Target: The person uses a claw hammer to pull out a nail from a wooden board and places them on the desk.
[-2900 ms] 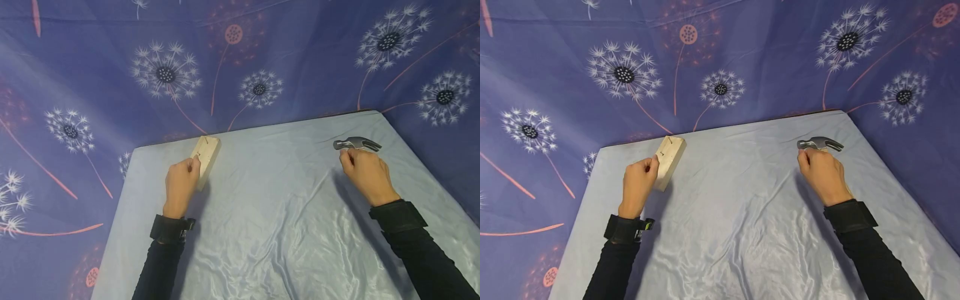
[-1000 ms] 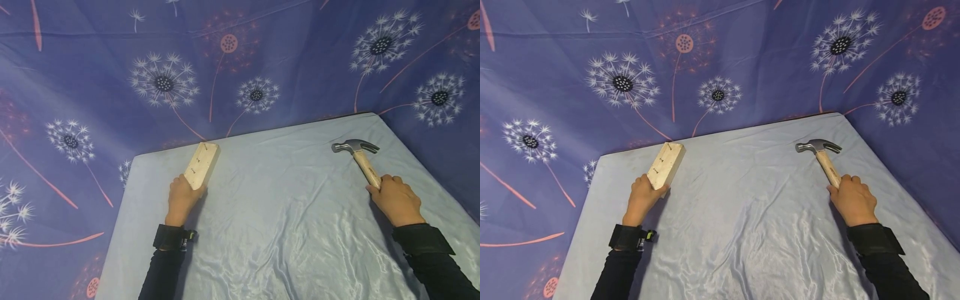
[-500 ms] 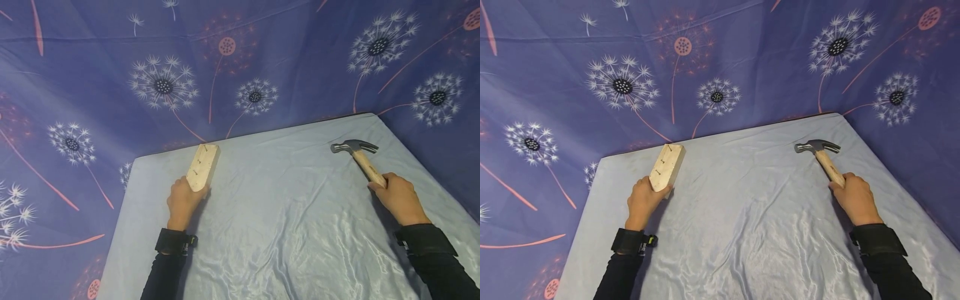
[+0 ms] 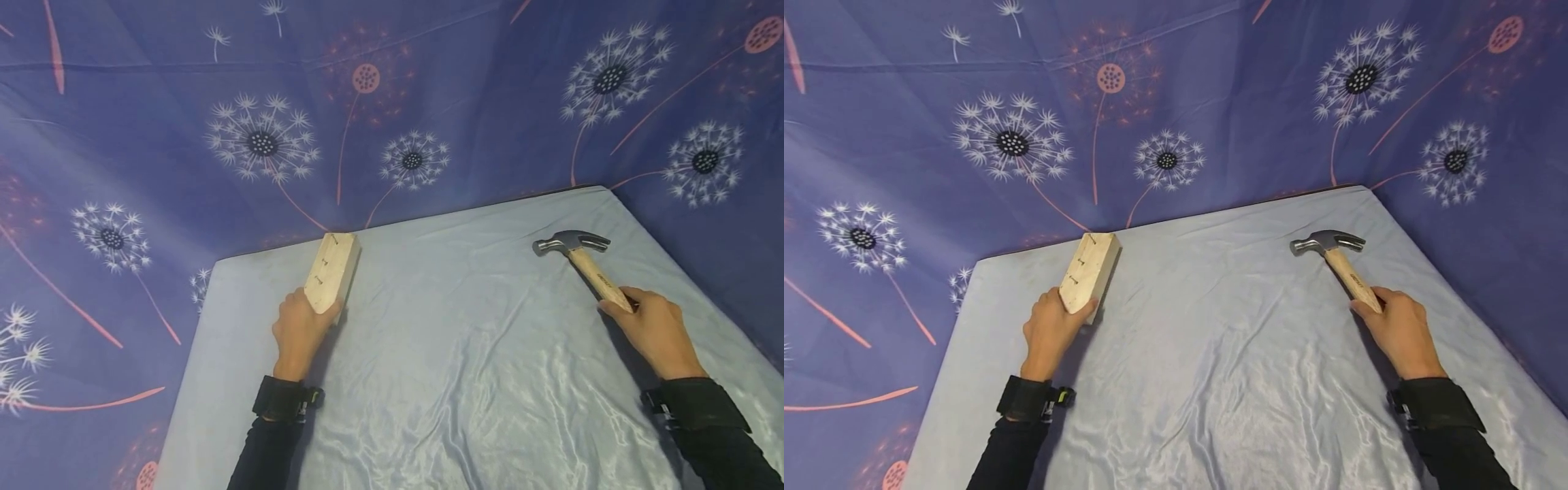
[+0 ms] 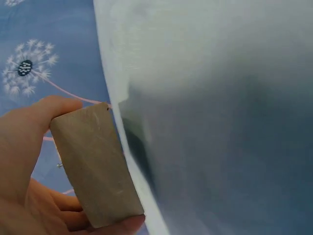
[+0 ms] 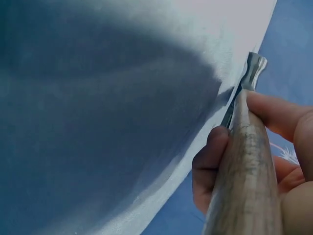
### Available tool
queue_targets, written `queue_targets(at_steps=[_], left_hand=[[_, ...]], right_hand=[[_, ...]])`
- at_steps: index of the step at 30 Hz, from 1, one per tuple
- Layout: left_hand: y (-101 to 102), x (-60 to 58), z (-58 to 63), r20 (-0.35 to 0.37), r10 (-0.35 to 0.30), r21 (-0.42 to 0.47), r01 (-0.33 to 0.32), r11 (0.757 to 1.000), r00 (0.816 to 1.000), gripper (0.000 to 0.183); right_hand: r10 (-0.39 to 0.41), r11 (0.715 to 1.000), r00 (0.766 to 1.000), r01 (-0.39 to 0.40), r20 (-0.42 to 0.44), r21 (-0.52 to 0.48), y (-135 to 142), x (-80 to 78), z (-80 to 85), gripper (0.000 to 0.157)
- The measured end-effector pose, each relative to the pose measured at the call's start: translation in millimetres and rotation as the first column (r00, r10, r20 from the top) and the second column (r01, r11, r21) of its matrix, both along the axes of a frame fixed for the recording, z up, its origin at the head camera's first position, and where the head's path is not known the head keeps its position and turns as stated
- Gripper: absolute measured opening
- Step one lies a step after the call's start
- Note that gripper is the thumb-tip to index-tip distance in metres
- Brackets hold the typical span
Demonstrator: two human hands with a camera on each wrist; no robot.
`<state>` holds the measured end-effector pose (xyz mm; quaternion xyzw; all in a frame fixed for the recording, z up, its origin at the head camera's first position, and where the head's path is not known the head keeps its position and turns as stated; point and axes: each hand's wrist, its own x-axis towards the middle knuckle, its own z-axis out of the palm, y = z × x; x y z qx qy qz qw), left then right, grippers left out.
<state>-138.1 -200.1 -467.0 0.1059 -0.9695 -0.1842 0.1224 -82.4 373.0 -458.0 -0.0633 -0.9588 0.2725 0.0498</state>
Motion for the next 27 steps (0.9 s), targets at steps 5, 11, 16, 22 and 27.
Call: queue_targets(at_steps=[5,11,16,22,27], left_hand=[[8.4,1.3,2.7,0.022,-0.041,0.000,0.041,0.999,0.999,0.068],[27.0,8.2,6.6,0.031,-0.094,0.007,0.094,0.996,0.995,0.064],[45.1,13.4,12.1,0.015,-0.146,0.012,0.146,0.989,0.989,0.063],[66.0,17.6,10.4,0.016,-0.186,0.007,0.186,0.983,0.982,0.062],[81.1,18.6,7.4,0.029,-0.224,0.011,0.224,0.975,0.974,0.063]], right_hand=[[0.004,1.000,0.997,-0.003,-0.073,0.004,-2.4,3.8,1.3,0.060],[-0.006,1.000,0.990,0.005,-0.139,-0.009,-8.9,9.4,0.6,0.056],[-0.001,1.000,0.988,-0.001,-0.157,-0.014,-14.9,14.4,5.2,0.054],[0.026,0.999,0.986,-0.031,-0.163,-0.026,-24.5,16.7,8.7,0.056],[0.046,0.998,0.985,-0.052,-0.167,-0.034,-32.8,20.4,12.9,0.059]])
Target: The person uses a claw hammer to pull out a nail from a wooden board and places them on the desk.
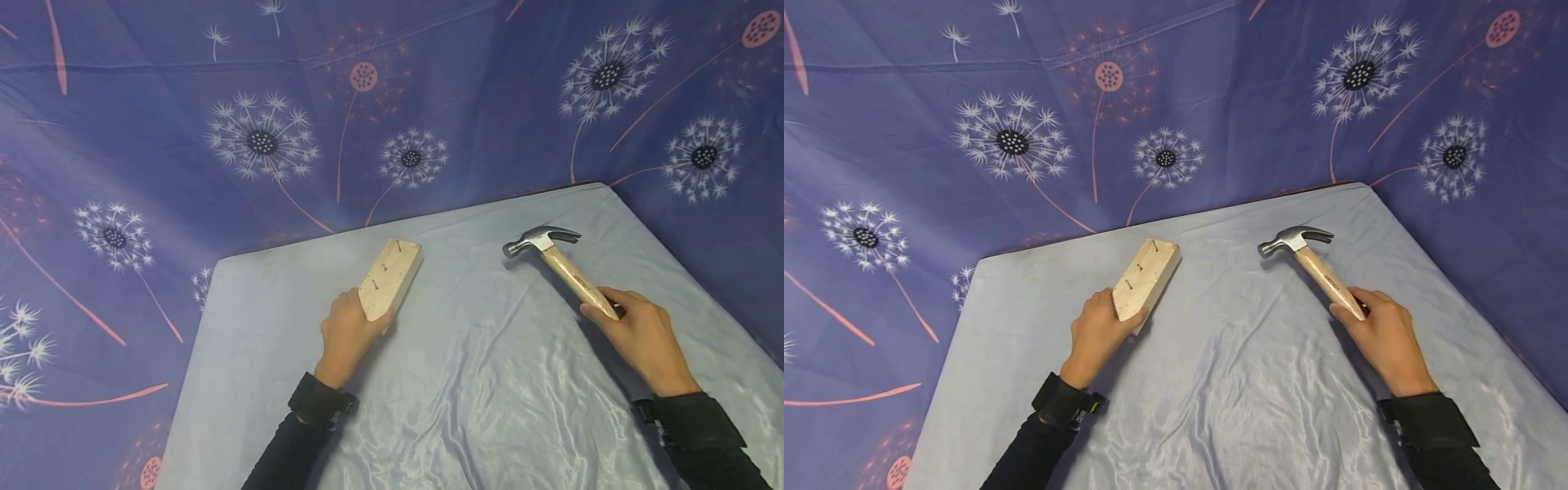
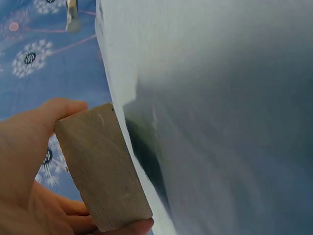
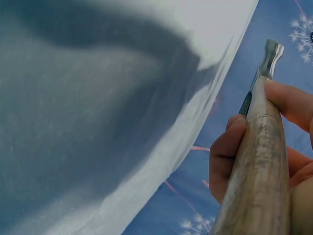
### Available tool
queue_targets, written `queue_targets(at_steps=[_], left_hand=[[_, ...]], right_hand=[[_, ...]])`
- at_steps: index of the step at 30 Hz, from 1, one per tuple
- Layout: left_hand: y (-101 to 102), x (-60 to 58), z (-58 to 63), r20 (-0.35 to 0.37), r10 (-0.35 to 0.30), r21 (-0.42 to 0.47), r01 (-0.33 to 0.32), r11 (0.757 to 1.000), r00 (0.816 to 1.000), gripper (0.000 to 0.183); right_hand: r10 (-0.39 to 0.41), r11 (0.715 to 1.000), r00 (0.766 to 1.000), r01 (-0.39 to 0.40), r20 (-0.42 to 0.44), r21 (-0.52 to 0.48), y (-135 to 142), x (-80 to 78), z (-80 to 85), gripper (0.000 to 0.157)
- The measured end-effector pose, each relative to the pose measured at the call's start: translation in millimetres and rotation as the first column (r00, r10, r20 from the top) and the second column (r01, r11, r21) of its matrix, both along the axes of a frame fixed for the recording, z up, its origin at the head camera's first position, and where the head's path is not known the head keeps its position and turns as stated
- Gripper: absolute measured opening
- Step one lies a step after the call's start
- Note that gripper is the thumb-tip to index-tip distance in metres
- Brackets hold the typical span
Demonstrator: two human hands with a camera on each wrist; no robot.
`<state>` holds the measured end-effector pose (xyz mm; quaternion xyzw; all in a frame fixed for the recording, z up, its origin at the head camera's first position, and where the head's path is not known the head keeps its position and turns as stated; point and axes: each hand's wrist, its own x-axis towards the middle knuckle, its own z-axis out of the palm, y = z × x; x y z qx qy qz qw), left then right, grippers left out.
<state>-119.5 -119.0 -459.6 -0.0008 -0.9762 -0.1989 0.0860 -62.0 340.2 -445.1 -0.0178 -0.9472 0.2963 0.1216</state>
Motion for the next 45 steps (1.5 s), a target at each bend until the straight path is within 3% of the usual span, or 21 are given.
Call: queue_targets(at_steps=[11,19,30,35,41,45], left_hand=[[37.3,12.2,4.3,-0.034,-0.088,-0.041,0.086,0.995,0.996,0.064],[56.1,23.5,-1.9,-0.055,-0.152,-0.069,0.148,0.987,0.987,0.069],[64.6,33.1,-12.6,-0.064,-0.161,-0.047,0.158,0.986,0.985,0.063],[64.7,37.0,-14.4,-0.069,-0.161,-0.029,0.160,0.987,0.984,0.067],[59.6,39.7,-6.7,-0.017,-0.217,-0.006,0.217,0.976,0.976,0.081],[52.5,35.7,2.4,0.053,-0.261,0.041,0.259,0.965,0.964,0.081]], right_hand=[[0.072,0.997,0.995,-0.073,-0.073,-0.013,-20.8,9.0,13.4,0.056],[0.127,0.991,0.983,-0.130,-0.130,-0.015,-33.1,16.3,16.6,0.054],[0.171,0.985,0.966,-0.175,-0.194,-0.002,-41.8,20.6,15.1,0.054],[0.174,0.984,0.969,-0.180,-0.173,-0.014,-44.0,19.6,15.3,0.054],[0.196,0.979,0.967,-0.201,-0.162,-0.015,-45.9,19.7,14.6,0.053],[0.235,0.972,0.952,-0.236,-0.198,0.020,-49.6,19.6,15.1,0.053]])
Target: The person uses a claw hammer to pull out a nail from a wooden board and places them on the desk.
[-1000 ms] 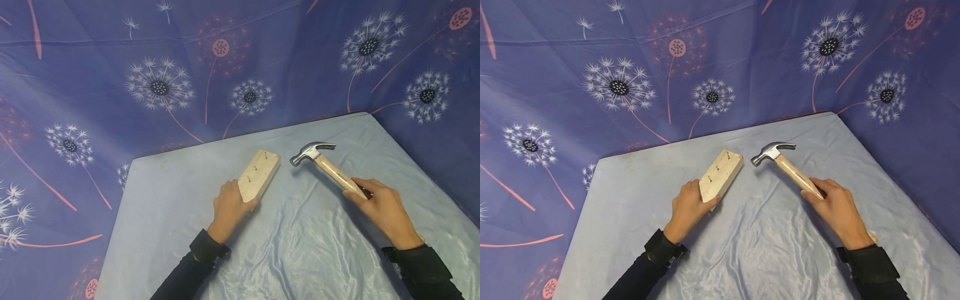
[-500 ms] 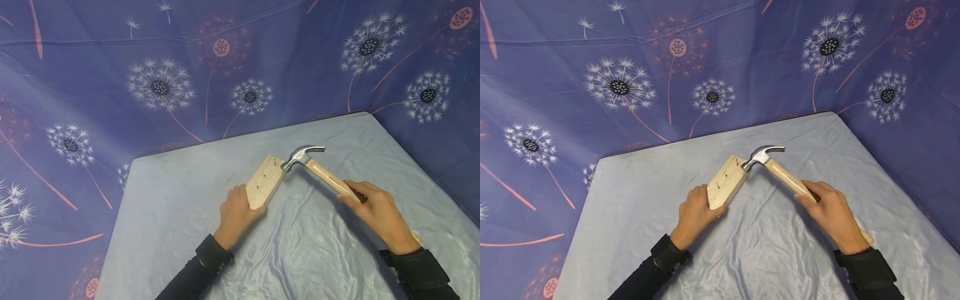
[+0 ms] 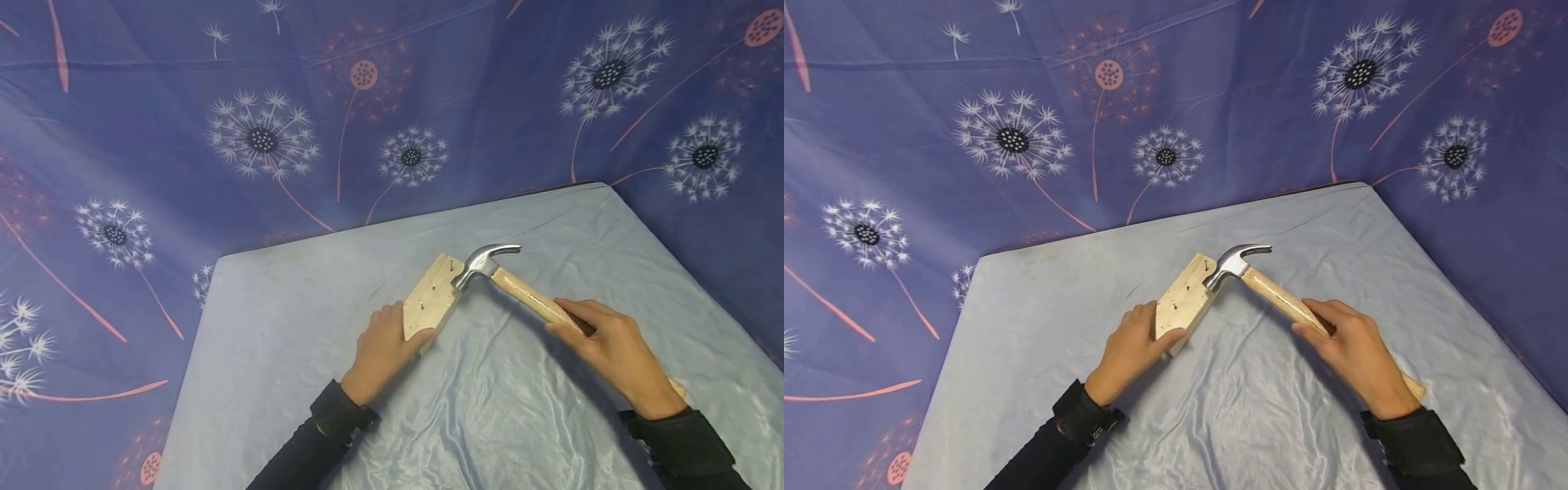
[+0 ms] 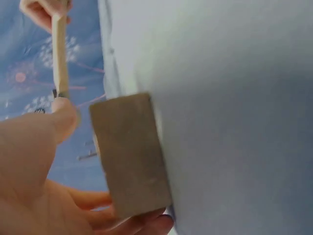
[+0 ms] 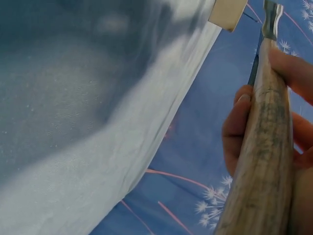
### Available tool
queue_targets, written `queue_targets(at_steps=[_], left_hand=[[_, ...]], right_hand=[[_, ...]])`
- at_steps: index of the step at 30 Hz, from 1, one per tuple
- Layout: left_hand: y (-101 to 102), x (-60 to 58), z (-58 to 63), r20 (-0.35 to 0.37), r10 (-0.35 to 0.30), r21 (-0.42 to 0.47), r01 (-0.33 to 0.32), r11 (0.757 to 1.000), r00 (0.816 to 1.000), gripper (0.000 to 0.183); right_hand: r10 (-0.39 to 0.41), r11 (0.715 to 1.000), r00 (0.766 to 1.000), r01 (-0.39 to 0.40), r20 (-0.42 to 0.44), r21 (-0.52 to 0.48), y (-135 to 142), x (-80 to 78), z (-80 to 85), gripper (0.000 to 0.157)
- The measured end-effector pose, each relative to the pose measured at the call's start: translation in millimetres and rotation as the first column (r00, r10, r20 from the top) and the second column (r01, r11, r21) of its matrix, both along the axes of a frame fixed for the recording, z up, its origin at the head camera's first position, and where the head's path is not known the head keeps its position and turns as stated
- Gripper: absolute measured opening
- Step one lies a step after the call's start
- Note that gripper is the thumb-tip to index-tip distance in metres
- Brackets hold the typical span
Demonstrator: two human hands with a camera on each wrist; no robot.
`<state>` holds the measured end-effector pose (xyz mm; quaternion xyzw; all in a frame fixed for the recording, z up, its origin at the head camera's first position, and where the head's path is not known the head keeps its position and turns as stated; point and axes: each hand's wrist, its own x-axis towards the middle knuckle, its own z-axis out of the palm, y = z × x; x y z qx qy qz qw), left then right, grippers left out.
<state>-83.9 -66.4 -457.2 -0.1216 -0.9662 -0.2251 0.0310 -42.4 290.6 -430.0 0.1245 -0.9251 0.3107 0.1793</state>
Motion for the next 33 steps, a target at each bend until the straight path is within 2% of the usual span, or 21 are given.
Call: queue_targets(at_steps=[3,7,11,16,18,22,25,29,31,33], left_hand=[[-3.2,-4.6,3.9,0.018,-0.036,0.063,0.035,0.997,0.999,0.080],[-2.9,-9.4,7.7,-0.041,-0.096,0.169,0.102,0.980,0.995,0.076],[-1.4,-12.0,17.2,-0.073,-0.143,0.248,0.157,0.956,0.987,0.070],[-1.7,-13.1,27.7,-0.061,-0.190,0.308,0.200,0.930,0.980,0.068],[-2.3,-13.5,29.4,-0.047,-0.205,0.321,0.209,0.924,0.978,0.068],[-2.7,-14.0,31.1,-0.001,-0.253,0.377,0.234,0.896,0.968,0.064],[-3.1,-13.9,32.2,0.064,-0.295,0.449,0.236,0.862,0.953,0.061],[-6.1,-13.8,35.3,0.149,-0.307,0.549,0.180,0.816,0.940,0.058],[-8.1,-14.4,36.9,0.168,-0.305,0.577,0.158,0.801,0.937,0.057],[-9.6,-15.3,38.3,0.174,-0.305,0.585,0.151,0.797,0.936,0.055]], right_hand=[[0.044,0.999,0.999,-0.044,-0.027,0.024,-3.6,-0.8,1.5,0.053],[0.122,0.992,0.992,-0.120,-0.034,0.041,-9.7,-0.1,5.3,0.054],[0.208,0.978,0.977,-0.207,-0.054,0.026,-17.5,0.3,9.8,0.056],[0.297,0.955,0.949,-0.297,-0.107,0.011,-26.3,-0.4,14.4,0.059],[0.317,0.948,0.942,-0.317,-0.108,0.012,-28.8,0.4,16.1,0.060],[0.355,0.934,0.928,-0.356,-0.116,0.008,-32.9,1.0,19.0,0.061],[0.382,0.923,0.913,-0.385,-0.140,0.011,-36.0,-0.5,20.9,0.060],[0.414,0.909,0.897,-0.417,-0.152,0.016,-40.4,-2.0,22.1,0.058],[0.423,0.904,0.893,-0.427,-0.150,0.012,-42.0,-1.1,23.2,0.058],[0.433,0.899,0.888,-0.438,-0.153,0.004,-43.5,0.6,25.5,0.057]])
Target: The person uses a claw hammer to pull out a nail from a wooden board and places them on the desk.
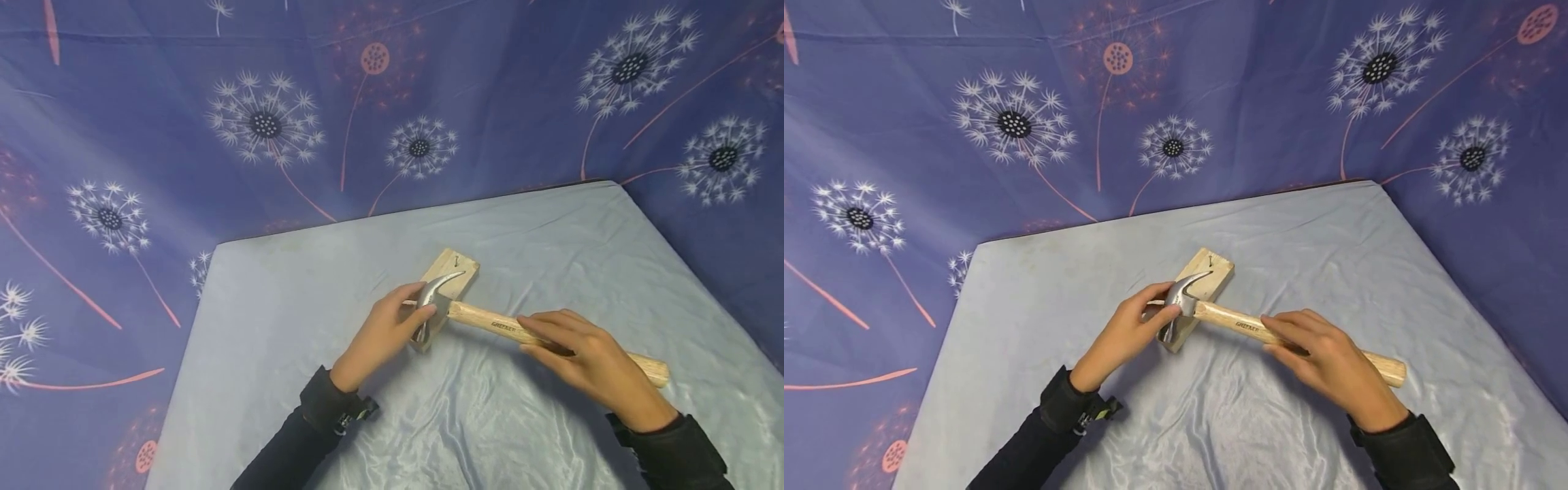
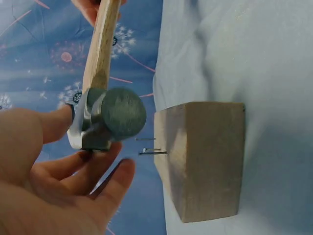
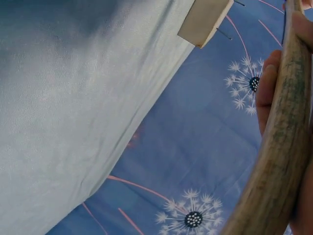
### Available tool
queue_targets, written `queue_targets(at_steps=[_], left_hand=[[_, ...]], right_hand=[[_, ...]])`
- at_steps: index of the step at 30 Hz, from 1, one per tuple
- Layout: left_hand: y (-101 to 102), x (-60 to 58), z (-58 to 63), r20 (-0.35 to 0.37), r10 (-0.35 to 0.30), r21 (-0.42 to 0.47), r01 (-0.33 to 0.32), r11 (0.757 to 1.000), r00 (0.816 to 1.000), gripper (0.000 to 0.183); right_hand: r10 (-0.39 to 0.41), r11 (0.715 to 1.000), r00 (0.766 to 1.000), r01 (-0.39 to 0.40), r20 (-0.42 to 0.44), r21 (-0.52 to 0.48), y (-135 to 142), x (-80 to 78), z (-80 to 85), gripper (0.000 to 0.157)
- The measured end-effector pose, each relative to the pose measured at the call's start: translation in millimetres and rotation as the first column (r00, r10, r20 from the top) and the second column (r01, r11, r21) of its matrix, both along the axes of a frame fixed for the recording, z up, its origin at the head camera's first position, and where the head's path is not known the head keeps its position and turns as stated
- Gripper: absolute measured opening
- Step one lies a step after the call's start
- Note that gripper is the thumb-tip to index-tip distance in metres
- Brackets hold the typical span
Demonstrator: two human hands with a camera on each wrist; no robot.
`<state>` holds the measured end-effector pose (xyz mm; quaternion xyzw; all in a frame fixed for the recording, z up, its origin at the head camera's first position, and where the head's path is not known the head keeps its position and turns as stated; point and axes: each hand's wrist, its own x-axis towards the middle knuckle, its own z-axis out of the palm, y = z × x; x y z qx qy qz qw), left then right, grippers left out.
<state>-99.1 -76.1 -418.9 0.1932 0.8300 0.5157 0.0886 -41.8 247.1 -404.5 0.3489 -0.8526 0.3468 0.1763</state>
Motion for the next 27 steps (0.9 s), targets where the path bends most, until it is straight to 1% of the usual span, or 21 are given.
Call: queue_targets(at_steps=[3,4,6,8,10,11,12,17,21,22,24,27], left_hand=[[-0.9,-2.2,0.6,0.023,-0.004,-0.001,0.004,1.000,1.000,0.054],[-1.1,-2.4,0.8,0.045,-0.006,0.014,0.006,1.000,0.999,0.054],[-1.3,-2.5,0.7,0.118,-0.028,0.087,0.018,0.996,0.993,0.052],[-1.2,-2.4,0.7,0.196,-0.066,0.179,0.030,0.983,0.978,0.049],[-1.5,-1.9,1.0,0.267,-0.115,0.266,0.041,0.963,0.957,0.046],[-1.8,-1.6,0.8,0.294,-0.134,0.292,0.045,0.955,0.946,0.045],[-2.2,-1.2,1.2,0.308,-0.148,0.302,0.051,0.952,0.940,0.044],[-5.4,2.6,-0.3,0.373,-0.167,0.292,0.056,0.955,0.913,0.044],[-8.0,5.9,-1.6,0.393,-0.186,0.241,0.094,0.966,0.900,0.044],[-8.4,6.7,-1.6,0.385,-0.190,0.221,0.110,0.969,0.903,0.043],[-8.4,7.9,-2.4,0.353,-0.194,0.168,0.142,0.975,0.915,0.039],[-5.5,9.4,-5.4,0.324,-0.212,0.162,0.166,0.973,0.922,0.037]], right_hand=[[0.025,0.999,0.999,-0.026,-0.021,-0.019,-1.8,1.3,4.4,0.054],[0.039,0.999,0.999,-0.040,-0.034,-0.026,-2.8,1.3,6.1,0.052],[0.059,0.998,0.996,-0.061,-0.060,-0.032,-4.8,1.0,9.6,0.048],[0.076,0.996,0.994,-0.079,-0.080,-0.033,-6.9,0.4,12.6,0.045],[0.086,0.996,0.992,-0.089,-0.095,-0.029,-8.1,0.1,14.5,0.044],[0.090,0.995,0.992,-0.093,-0.093,-0.027,-8.3,0.2,15.0,0.043],[0.095,0.995,0.991,-0.098,-0.090,-0.026,-8.4,0.3,15.0,0.043],[0.079,0.997,0.995,-0.079,-0.067,0.013,-7.3,0.5,12.2,0.045],[0.062,0.996,0.996,-0.058,-0.071,0.064,-5.3,0.4,10.7,0.042],[0.062,0.996,0.995,-0.056,-0.083,0.074,-4.7,0.2,10.9,0.041],[0.063,0.994,0.992,-0.053,-0.109,0.092,-3.7,-0.7,12.3,0.040],[0.063,0.995,0.987,-0.050,-0.145,0.089,-2.9,-2.8,15.5,0.040]])
